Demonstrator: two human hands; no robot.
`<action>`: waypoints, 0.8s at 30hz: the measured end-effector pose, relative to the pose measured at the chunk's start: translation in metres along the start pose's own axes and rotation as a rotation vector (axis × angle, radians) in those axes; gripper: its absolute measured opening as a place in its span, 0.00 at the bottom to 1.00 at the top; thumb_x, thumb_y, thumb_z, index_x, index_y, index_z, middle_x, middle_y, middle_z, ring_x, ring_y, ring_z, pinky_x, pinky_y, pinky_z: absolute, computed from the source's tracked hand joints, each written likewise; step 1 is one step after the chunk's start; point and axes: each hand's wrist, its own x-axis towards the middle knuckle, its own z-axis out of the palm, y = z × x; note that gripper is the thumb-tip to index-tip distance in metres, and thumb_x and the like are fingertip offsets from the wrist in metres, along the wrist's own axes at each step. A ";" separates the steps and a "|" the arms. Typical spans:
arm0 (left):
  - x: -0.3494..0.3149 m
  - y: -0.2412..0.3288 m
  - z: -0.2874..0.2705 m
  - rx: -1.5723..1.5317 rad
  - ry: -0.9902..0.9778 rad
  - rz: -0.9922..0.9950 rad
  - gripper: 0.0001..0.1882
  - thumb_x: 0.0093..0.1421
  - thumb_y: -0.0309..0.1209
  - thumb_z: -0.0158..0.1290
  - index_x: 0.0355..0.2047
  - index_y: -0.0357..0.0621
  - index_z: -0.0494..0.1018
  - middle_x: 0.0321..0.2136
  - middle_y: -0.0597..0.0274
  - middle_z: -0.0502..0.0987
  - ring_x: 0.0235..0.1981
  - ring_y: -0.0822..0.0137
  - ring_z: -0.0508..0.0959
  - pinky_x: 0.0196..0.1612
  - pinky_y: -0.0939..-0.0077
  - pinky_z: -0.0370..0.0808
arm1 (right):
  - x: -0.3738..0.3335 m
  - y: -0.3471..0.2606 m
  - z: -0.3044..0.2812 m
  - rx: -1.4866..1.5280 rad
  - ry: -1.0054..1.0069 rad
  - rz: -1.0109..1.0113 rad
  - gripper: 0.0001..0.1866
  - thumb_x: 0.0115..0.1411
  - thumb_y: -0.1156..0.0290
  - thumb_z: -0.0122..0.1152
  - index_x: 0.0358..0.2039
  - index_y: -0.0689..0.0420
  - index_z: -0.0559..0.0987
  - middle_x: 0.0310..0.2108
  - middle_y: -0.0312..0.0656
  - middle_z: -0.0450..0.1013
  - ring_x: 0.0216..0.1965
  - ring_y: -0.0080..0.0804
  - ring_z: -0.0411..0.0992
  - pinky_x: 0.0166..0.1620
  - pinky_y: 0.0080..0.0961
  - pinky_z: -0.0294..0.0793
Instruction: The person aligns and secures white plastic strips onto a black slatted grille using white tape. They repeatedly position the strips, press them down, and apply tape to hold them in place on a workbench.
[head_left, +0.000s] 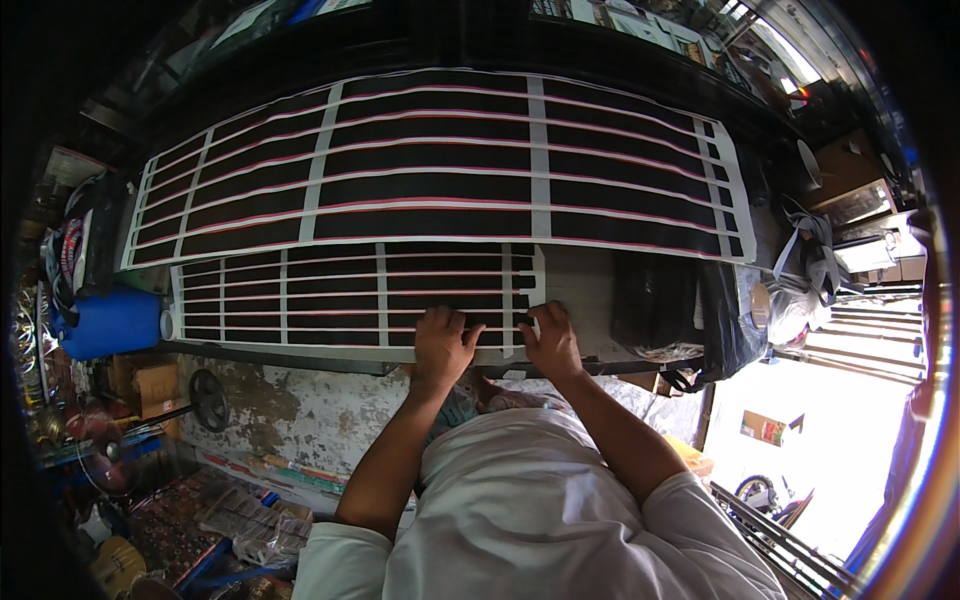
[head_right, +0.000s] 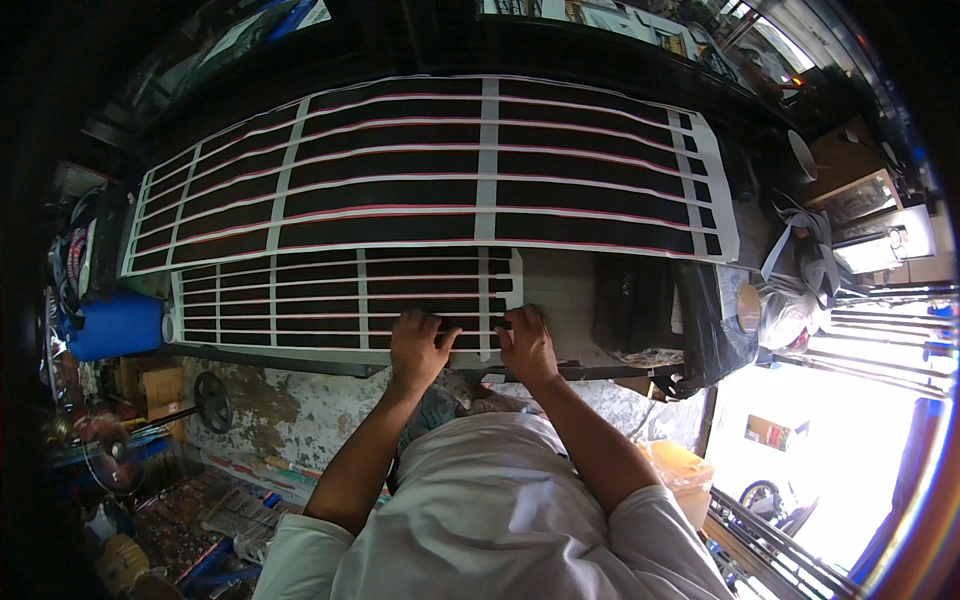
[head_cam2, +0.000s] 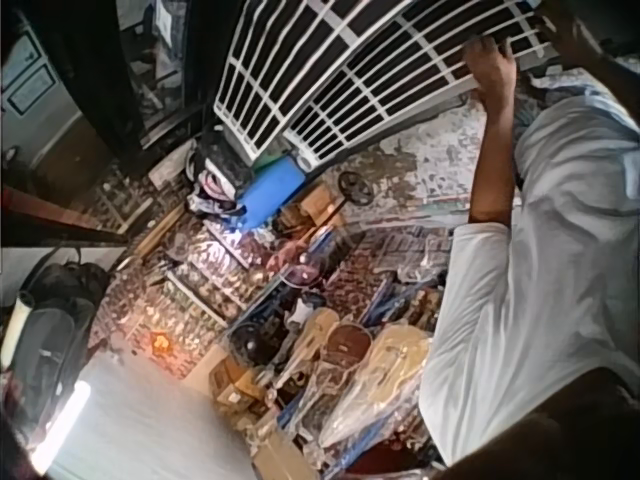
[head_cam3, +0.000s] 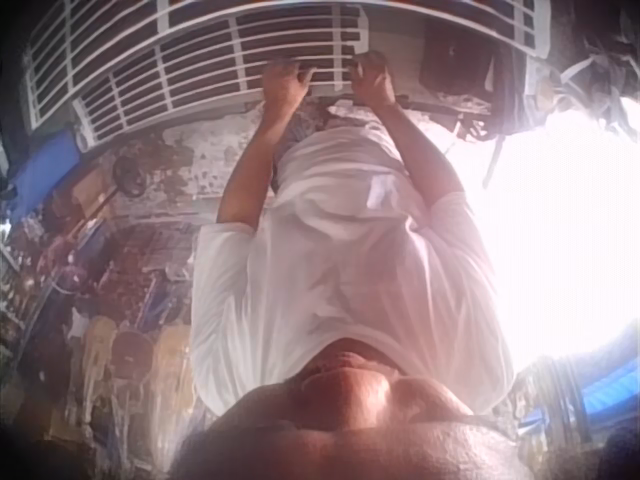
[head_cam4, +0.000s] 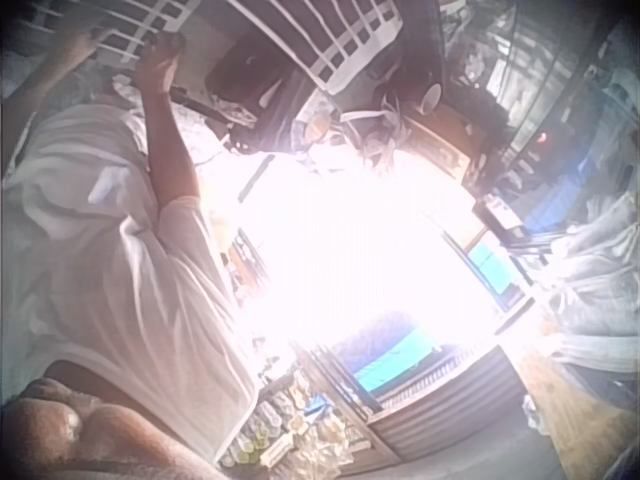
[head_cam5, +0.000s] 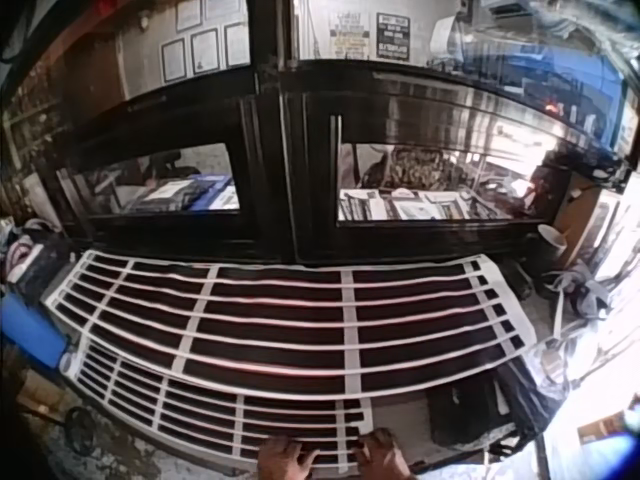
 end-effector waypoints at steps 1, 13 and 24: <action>0.002 0.003 0.003 -0.011 -0.014 0.009 0.20 0.55 0.42 0.73 0.35 0.41 0.78 0.33 0.54 0.74 0.37 0.50 0.76 0.38 0.54 0.74 | 0.000 0.001 0.000 -0.009 0.005 -0.008 0.14 0.61 0.73 0.69 0.46 0.61 0.77 0.44 0.54 0.72 0.48 0.61 0.74 0.53 0.53 0.76; 0.008 0.017 0.015 0.014 -0.072 0.023 0.16 0.59 0.42 0.69 0.37 0.45 0.80 0.38 0.58 0.76 0.42 0.54 0.77 0.42 0.54 0.73 | -0.001 0.001 0.004 -0.041 0.090 -0.053 0.15 0.59 0.73 0.71 0.44 0.62 0.78 0.41 0.56 0.72 0.44 0.63 0.74 0.49 0.53 0.76; 0.006 0.023 0.015 0.023 -0.055 0.042 0.13 0.63 0.40 0.65 0.40 0.47 0.80 0.38 0.61 0.75 0.42 0.57 0.76 0.44 0.55 0.70 | 0.000 0.000 0.000 -0.042 0.050 -0.028 0.15 0.59 0.74 0.70 0.45 0.62 0.78 0.43 0.55 0.72 0.46 0.62 0.75 0.50 0.52 0.77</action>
